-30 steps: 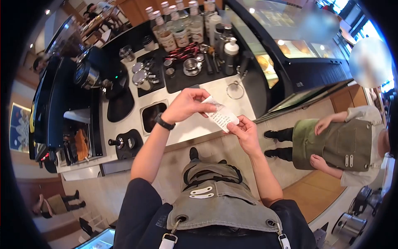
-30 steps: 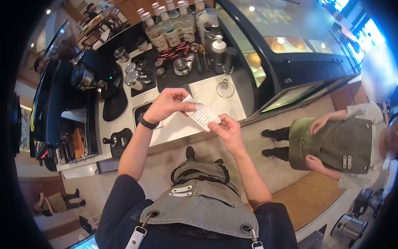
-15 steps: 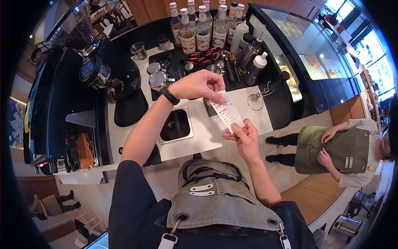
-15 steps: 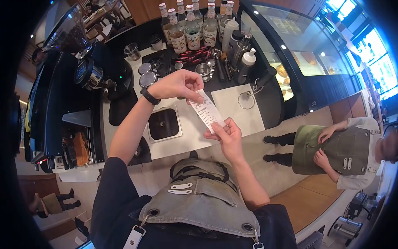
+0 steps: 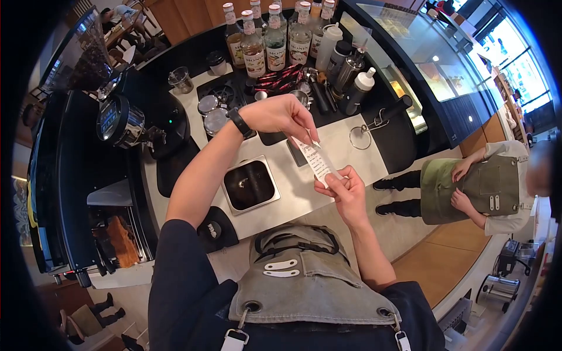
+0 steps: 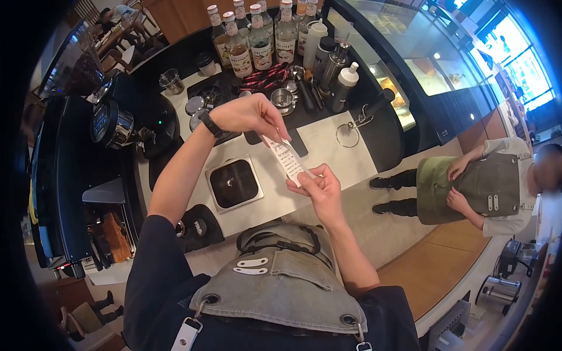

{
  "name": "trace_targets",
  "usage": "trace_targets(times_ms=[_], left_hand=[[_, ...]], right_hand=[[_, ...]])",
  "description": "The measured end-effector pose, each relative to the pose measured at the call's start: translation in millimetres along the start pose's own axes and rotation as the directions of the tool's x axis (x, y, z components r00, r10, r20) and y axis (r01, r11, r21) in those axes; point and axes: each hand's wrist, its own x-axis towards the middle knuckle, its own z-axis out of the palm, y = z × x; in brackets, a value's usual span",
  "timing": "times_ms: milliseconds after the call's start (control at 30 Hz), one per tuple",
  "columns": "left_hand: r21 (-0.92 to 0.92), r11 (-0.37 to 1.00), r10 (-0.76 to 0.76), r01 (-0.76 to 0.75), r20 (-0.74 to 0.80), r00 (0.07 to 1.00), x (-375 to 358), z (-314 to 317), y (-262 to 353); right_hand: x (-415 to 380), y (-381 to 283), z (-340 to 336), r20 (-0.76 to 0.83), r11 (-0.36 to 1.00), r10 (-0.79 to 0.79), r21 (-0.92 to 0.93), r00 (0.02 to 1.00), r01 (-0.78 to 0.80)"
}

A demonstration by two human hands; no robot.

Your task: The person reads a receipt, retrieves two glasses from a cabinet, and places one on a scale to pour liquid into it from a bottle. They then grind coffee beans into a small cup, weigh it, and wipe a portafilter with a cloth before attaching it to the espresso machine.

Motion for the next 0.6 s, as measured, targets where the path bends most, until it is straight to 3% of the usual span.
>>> trace_targets(times_ms=[133, 333, 433, 533, 600], left_hand=[[-0.051, 0.999, 0.008, -0.009, -0.019, 1.0, -5, -2, 7], [0.119, 0.989, 0.089, -0.087, -0.014, 0.996, -2, 1, 2], [0.031, 0.999, 0.013, -0.012, -0.023, 1.0, -1, 4, 1], [0.107, 0.994, 0.011, -0.012, 0.005, 1.0, 9, 3, -7], [0.123, 0.991, 0.053, -0.051, -0.013, 0.999, 15, 11, -11]], right_hand=[[-3, 2, 9, -0.003, 0.998, -0.056, 0.033, 0.998, 0.056], [0, 3, 11, 0.028, 0.997, -0.058, -0.054, 0.998, 0.059], [6, 7, 19, -0.02, 0.956, -0.191, -0.229, 0.981, 0.181], [8, -8, 30, -0.046, 0.939, -0.246, -0.26, 0.968, 0.226], [15, -16, 17, -0.021, 0.872, -0.147, -0.474, 0.989, 0.119]])
